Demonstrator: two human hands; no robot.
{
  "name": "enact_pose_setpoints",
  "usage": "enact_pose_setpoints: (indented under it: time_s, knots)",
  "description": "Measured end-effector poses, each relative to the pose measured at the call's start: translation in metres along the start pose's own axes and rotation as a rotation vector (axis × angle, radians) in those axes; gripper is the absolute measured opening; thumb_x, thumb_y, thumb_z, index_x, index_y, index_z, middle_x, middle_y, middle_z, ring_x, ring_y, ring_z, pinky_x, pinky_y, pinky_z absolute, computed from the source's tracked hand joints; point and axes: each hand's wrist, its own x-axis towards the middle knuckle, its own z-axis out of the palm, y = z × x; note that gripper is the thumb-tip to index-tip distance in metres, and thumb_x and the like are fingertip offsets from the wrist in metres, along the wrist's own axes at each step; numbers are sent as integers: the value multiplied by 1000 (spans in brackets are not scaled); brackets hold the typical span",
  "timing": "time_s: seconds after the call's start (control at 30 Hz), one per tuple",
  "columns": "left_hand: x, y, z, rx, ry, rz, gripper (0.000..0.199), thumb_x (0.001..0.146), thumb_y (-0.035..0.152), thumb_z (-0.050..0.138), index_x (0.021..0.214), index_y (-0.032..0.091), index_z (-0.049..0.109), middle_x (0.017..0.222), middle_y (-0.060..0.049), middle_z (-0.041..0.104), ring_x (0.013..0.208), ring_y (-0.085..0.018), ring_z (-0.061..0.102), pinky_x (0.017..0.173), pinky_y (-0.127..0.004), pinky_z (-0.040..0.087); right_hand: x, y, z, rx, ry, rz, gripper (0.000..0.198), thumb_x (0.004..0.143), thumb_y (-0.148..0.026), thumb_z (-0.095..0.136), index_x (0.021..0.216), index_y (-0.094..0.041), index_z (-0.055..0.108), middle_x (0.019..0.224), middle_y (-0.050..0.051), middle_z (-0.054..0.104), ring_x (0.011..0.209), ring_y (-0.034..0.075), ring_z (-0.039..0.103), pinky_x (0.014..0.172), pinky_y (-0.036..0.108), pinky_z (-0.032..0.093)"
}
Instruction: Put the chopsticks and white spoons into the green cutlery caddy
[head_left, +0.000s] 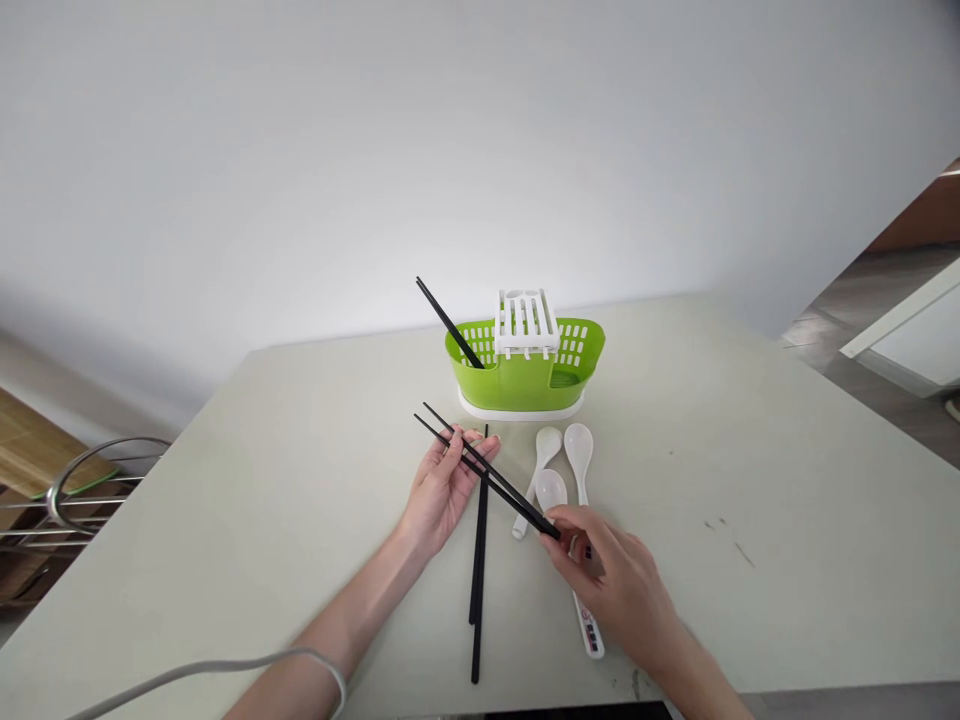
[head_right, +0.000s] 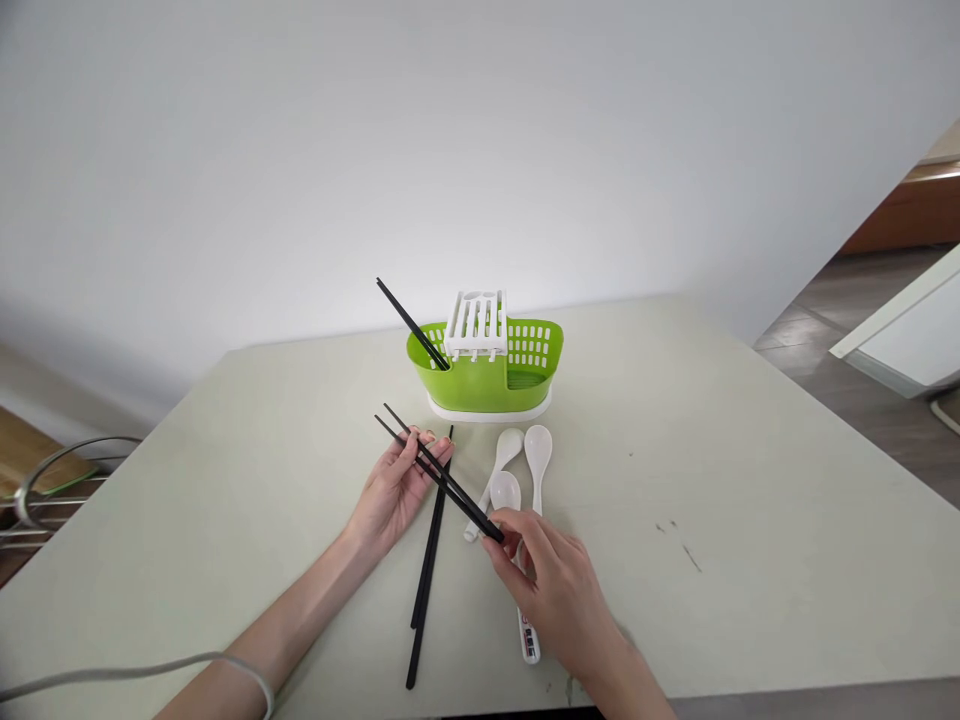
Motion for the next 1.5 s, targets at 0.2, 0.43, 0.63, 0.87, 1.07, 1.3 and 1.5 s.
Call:
enact_pose_setpoints:
  time_s: [0.2, 0.43, 0.63, 0.87, 1.07, 1.3, 1.5]
  knots:
    - [-1, 1, 0, -4, -28, 3, 17, 90, 17, 78, 100, 14, 65, 98, -5, 71, 104, -23, 76, 118, -50, 47, 7, -5, -5, 40, 68, 47, 15, 106, -35, 56, 107, -24, 66, 76, -1, 67, 61, 14, 65, 59, 25, 54]
    - [-5, 1, 0, 94, -105, -6, 27, 94, 28, 75, 115, 13, 67, 111, -13, 75, 109, -27, 75, 115, -48, 49, 7, -4, -7, 81, 82, 83, 11, 105, -31, 56, 103, -25, 65, 78, 0, 65, 63, 14, 62, 60, 26, 52]
    - [-8, 1, 2, 154, -175, -49, 37, 97, 37, 71, 124, 11, 68, 123, -19, 74, 113, -31, 74, 114, -50, 49, 6, -5, -8, 123, 72, 114, 10, 104, -31, 60, 100, -25, 66, 76, -2, 63, 62, 14, 59, 60, 26, 52]
    - [-7, 6, 1, 83, -213, -133, 42, 99, 35, 68, 133, 11, 67, 139, -21, 67, 128, -33, 67, 118, -52, 46, 7, -4, -11, 206, 89, 173, 12, 101, -34, 65, 98, -25, 72, 90, 2, 75, 64, 14, 65, 61, 25, 55]
    - [-9, 5, -1, 96, -270, -150, 42, 101, 36, 65, 135, 12, 67, 142, -20, 66, 133, -32, 63, 122, -51, 42, 6, -4, -13, 272, 44, 294, 19, 97, -42, 69, 95, -24, 76, 80, 1, 76, 65, 16, 68, 64, 26, 56]
    - [-9, 7, -2, 114, -311, -152, 37, 101, 37, 65, 130, 13, 71, 138, -17, 69, 132, -33, 64, 125, -56, 35, 5, -4, -15, 378, -23, 417, 23, 95, -48, 70, 95, -26, 76, 84, 2, 77, 71, 17, 69, 69, 27, 55]
    - [-9, 9, -5, 84, -335, -162, 33, 100, 37, 66, 126, 17, 73, 137, -14, 70, 131, -32, 65, 124, -56, 37, 8, -7, -17, 516, -101, 530, 29, 93, -53, 71, 98, -25, 76, 80, 3, 75, 71, 19, 68, 67, 29, 55]
